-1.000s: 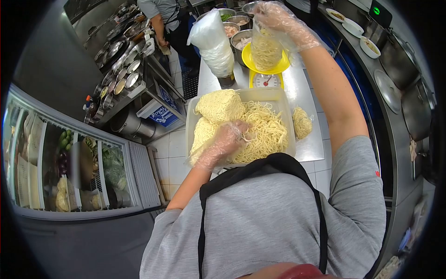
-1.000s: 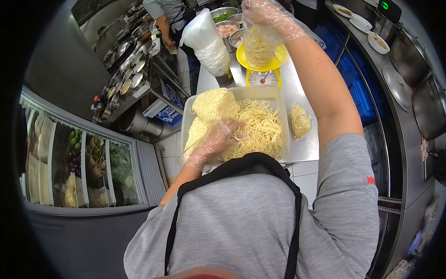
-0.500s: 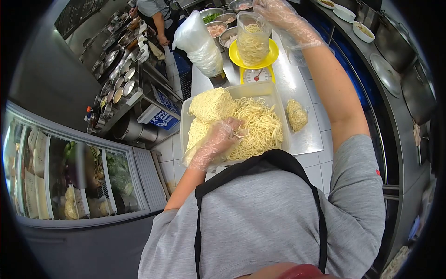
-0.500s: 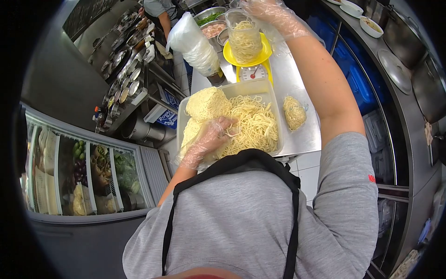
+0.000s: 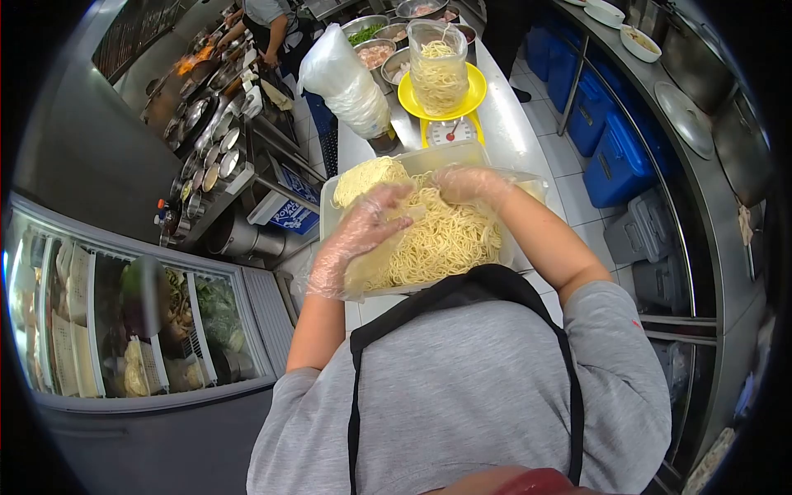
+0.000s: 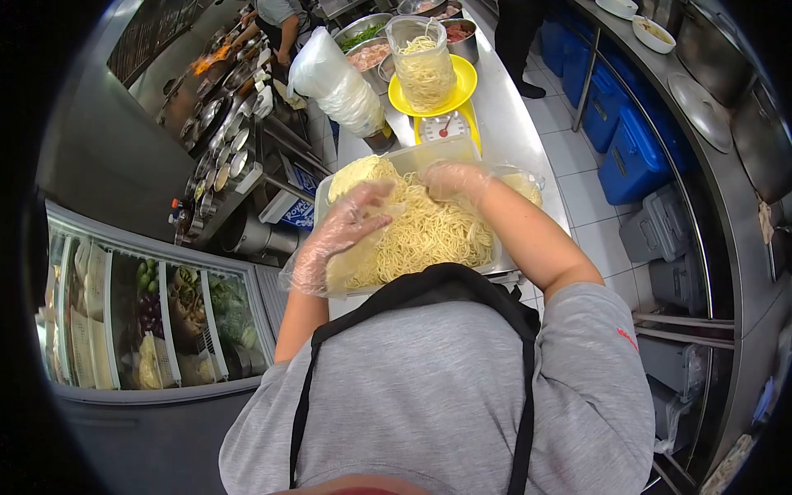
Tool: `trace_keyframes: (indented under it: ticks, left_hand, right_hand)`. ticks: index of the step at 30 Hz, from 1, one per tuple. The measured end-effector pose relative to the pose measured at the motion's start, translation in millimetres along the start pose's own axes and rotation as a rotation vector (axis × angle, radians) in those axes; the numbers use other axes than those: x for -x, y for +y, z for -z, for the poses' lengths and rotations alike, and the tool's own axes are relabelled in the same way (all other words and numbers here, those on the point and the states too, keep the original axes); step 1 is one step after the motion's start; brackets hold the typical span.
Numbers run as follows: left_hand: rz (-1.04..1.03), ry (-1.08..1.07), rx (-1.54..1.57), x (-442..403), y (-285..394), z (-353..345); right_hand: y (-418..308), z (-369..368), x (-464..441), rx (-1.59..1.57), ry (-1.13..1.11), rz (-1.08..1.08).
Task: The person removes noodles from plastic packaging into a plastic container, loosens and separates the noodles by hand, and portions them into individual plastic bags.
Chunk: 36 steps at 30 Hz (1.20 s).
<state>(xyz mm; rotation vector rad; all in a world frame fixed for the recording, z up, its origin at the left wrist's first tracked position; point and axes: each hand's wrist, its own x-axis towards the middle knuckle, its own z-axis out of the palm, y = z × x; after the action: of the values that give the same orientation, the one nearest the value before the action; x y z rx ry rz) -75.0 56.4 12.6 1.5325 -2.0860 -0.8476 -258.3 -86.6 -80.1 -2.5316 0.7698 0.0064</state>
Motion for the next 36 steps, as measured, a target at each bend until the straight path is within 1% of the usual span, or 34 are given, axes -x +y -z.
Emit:
trace_keyframes:
  ticks: [1,2,3,4,5,6,7,9,10,11,12,13,14,15,17,19,21,22,23,24,25,27,28,29,31,32,33,34,35,36]
  left_hand:
    - [0.000,0.074,0.038,-3,2,1]
    - [-0.062,0.127,0.062,-8,-5,-1]
    - [-0.066,0.121,0.063,-12,-10,-4]
    - [-0.068,0.164,0.070,-15,-14,-8]
    - [-0.069,0.208,0.074,-17,-17,-10]
    - [-0.070,0.201,0.069,-17,-18,-11]
    - [-0.087,0.184,0.049,-18,-18,-10]
    - [-0.112,0.163,0.028,-20,-15,-6]
    - [-0.016,0.135,0.047,-18,-11,-1]
    - [0.081,0.111,0.065,-16,-7,3]
    - [0.081,0.114,0.062,-15,-4,6]
    - [0.087,0.104,0.142,-14,-1,9]
    - [0.094,0.090,0.222,-13,1,10]
    - [0.094,0.088,0.222,-15,-1,9]
    - [-0.101,0.140,0.372,-19,-10,1]
    - [-0.075,0.182,0.329,-14,-15,-12]
    - [-0.045,0.227,0.289,-15,-7,-22]
    - [0.044,0.179,0.505,-18,9,-24]
    - [0.132,0.127,0.721,-19,24,-24]
    - [0.055,0.151,0.507,-17,33,-23]
    - [0.053,0.165,0.510,-18,26,-26]
    - [0.017,0.175,0.416,-19,5,-34]
    - [0.090,0.147,0.391,-18,2,-35]
    - [0.092,0.159,0.397,-16,-2,-36]
    - [0.102,0.053,0.510,-10,-8,-38]
    - [0.103,0.062,0.516,-7,-6,-38]
    - [0.174,0.038,0.489,-4,2,-37]
    - [0.245,0.013,0.462,-2,7,-38]
    - [0.244,0.018,0.467,-1,1,-42]
    - [0.183,0.049,0.357,-2,-11,-49]
  right_hand:
    - [-9,11,5,-0.001,0.003,-0.004]
    - [-18,23,7,-0.059,0.055,0.047]
    - [-31,35,12,-0.117,0.108,0.099]
    - [-41,41,16,-0.119,0.110,0.094]
    - [-52,44,21,-0.106,0.063,0.184]
    - [-61,44,27,-0.093,0.018,0.275]
    - [-68,43,33,-0.098,0.026,0.271]
    - [-79,37,45,0.029,-0.112,-0.022]
    - [-73,15,46,-0.248,0.025,-0.152]
    - [-61,5,42,-0.247,0.027,-0.150]
    - [-60,8,42,-0.205,0.140,-0.026]
    - [-60,11,41,-0.163,0.252,0.099]
    - [-64,13,39,-0.165,0.253,0.099]
    - [-79,25,40,-0.523,0.381,0.218]
    - [-96,51,47,-0.881,0.504,0.339]
    - [-104,81,50,-0.119,0.538,0.530]
    - [-117,110,53,-0.057,0.523,0.521]
    - [-122,124,55,0.005,0.515,0.504]
    - [-124,135,56,0.010,0.508,0.511]
    - [-124,147,57,0.033,0.539,0.548]
    - [-125,159,58,0.057,0.568,0.585]
    - [-130,184,59,0.080,0.559,0.596]
    - [-133,194,60,0.096,0.558,0.595]
    - [-135,202,63,0.054,0.607,0.541]
    - [-138,219,57,-0.052,0.707,0.751]
    - [-141,235,62,-0.102,0.591,0.664]
    - [-151,254,71,-0.148,0.475,0.575]
    - [-156,263,70,-0.267,0.461,0.582]
    - [-161,272,74,-0.406,0.459,0.445]
    - [-161,279,73,-0.371,0.546,0.412]
